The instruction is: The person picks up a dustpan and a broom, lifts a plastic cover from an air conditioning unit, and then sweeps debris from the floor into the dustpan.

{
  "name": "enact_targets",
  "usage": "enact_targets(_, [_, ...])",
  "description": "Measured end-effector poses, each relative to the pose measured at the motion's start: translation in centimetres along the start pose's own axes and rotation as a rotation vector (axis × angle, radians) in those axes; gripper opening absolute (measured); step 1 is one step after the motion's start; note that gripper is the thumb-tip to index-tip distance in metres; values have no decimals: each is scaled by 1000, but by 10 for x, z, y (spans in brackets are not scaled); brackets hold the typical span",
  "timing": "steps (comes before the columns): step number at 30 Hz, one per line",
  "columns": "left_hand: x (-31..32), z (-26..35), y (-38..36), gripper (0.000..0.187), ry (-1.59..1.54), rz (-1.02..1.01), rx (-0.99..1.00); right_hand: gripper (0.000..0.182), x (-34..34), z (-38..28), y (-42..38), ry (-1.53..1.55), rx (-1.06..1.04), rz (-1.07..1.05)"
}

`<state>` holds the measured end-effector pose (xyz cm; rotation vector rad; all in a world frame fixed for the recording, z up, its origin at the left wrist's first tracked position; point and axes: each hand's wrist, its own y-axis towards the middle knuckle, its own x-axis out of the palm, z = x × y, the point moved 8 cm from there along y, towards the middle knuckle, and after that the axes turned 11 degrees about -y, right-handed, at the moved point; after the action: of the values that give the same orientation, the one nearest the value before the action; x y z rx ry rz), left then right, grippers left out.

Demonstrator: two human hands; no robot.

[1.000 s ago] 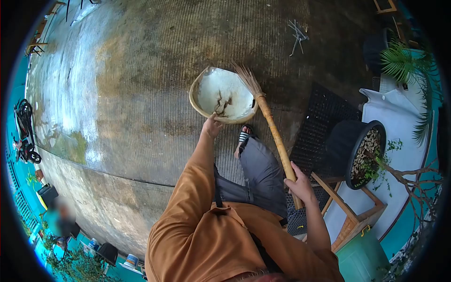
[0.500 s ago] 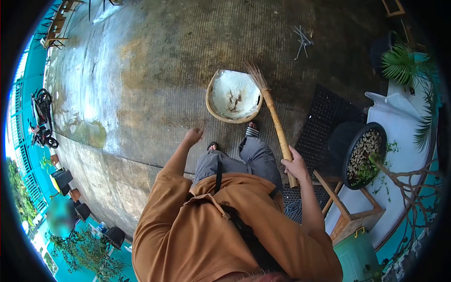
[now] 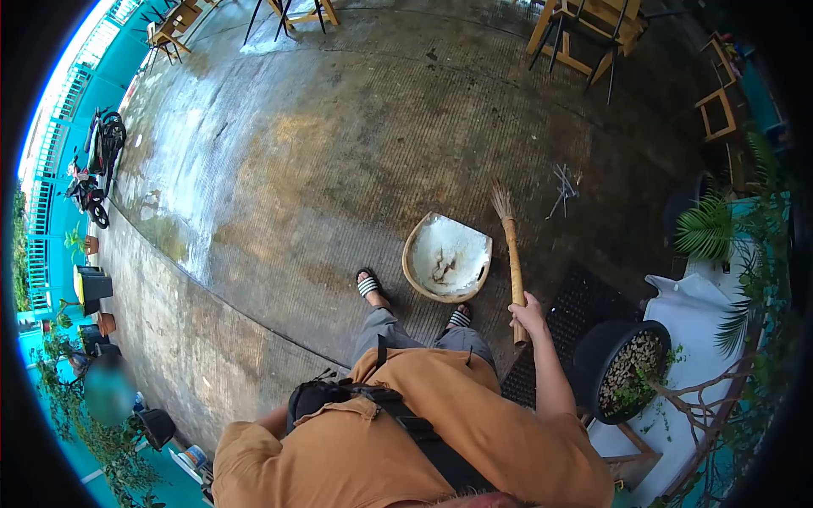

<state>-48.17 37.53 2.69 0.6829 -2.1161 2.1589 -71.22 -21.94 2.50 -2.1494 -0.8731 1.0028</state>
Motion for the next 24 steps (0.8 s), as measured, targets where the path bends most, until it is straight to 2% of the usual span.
enact_targets(3, [-36,26,-22,33,-75,28,159,61,28,-29,8,23,-11,42])
enact_targets(7, [-119,75,-73,33,-143,75,355,65,70,-83,5,10,89,97])
enact_targets(9, [-165,97,-109,32,-189,111,427,61,87,-88,8,-98,170,97])
enact_targets(10, [-190,108,-131,32,-218,130,460,48,95,-87,22,-172,160,88])
enact_targets(11, [-210,120,-145,32,-243,146,480,48,99,-89,37,-165,159,96])
enact_targets(13, [-240,143,-172,32,-283,165,513,36,122,-88,47,-139,274,-96])
enact_targets(14, [-249,155,-180,32,-277,166,525,23,125,-95,47,-116,278,-100])
enact_targets(18, [-255,177,-175,32,32,10,502,25,122,-132,36,-150,229,3])
enact_targets(19, [-259,185,-174,35,176,-8,583,24,121,-145,29,-145,238,31])
enact_targets(21, [-280,181,-157,33,218,-65,536,24,118,-154,34,-122,258,64])
enact_targets(23, [-280,191,-179,32,201,-34,477,23,119,-152,49,-82,309,-8])
enact_targets(24, [-262,212,-226,31,227,-11,465,23,115,-156,57,-60,317,-1])
